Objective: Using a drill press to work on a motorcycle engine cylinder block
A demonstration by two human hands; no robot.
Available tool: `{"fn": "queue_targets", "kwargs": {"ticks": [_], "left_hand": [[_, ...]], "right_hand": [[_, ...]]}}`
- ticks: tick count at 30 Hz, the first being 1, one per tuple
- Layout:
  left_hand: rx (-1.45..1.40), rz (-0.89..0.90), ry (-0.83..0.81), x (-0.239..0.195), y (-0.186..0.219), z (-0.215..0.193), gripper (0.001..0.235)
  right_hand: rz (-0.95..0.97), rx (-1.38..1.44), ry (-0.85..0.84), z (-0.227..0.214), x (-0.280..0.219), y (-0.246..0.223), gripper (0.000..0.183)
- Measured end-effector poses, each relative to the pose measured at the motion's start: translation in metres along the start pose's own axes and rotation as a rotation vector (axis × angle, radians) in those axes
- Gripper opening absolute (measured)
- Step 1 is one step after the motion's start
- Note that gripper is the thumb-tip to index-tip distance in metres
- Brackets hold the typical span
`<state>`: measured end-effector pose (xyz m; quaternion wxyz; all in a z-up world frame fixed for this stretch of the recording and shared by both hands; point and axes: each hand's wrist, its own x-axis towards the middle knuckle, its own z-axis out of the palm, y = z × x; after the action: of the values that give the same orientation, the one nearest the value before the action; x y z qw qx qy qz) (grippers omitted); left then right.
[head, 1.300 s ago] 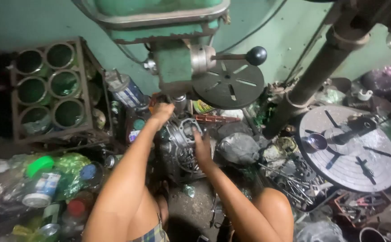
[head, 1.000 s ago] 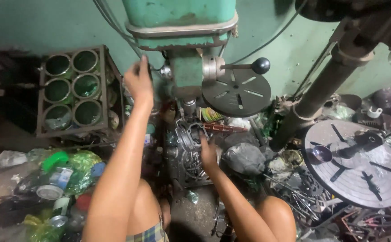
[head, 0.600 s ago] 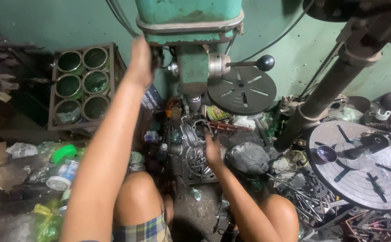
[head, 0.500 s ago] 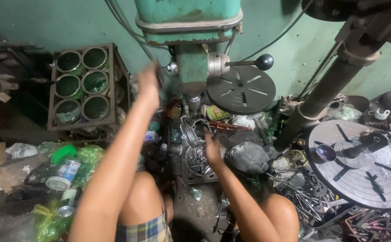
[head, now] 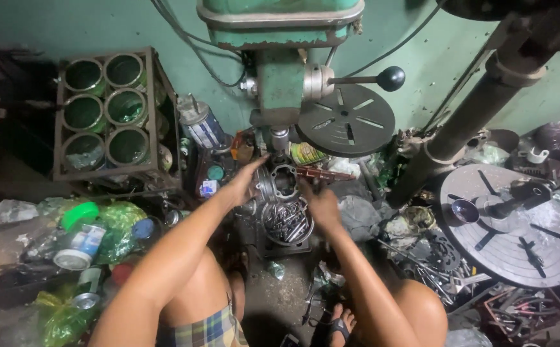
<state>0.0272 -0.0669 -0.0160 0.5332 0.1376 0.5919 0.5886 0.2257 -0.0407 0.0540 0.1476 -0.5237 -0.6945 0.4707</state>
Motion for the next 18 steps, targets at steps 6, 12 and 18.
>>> {"fn": "queue_targets", "kwargs": {"ticks": [6,12,18], "left_hand": [[0.030,0.018,0.092,-0.030,0.013,0.022,0.092],[0.119,0.023,0.184,-0.031,0.013,0.029,0.086],[0.198,0.042,0.253,-0.034,0.011,0.035,0.090]], "right_hand": [[-0.300,0.089,0.324,-0.012,0.044,0.048,0.042],[-0.414,0.200,0.464,-0.027,0.052,0.067,0.047],[-0.519,0.609,0.711,-0.022,0.003,0.016,0.041]]}}
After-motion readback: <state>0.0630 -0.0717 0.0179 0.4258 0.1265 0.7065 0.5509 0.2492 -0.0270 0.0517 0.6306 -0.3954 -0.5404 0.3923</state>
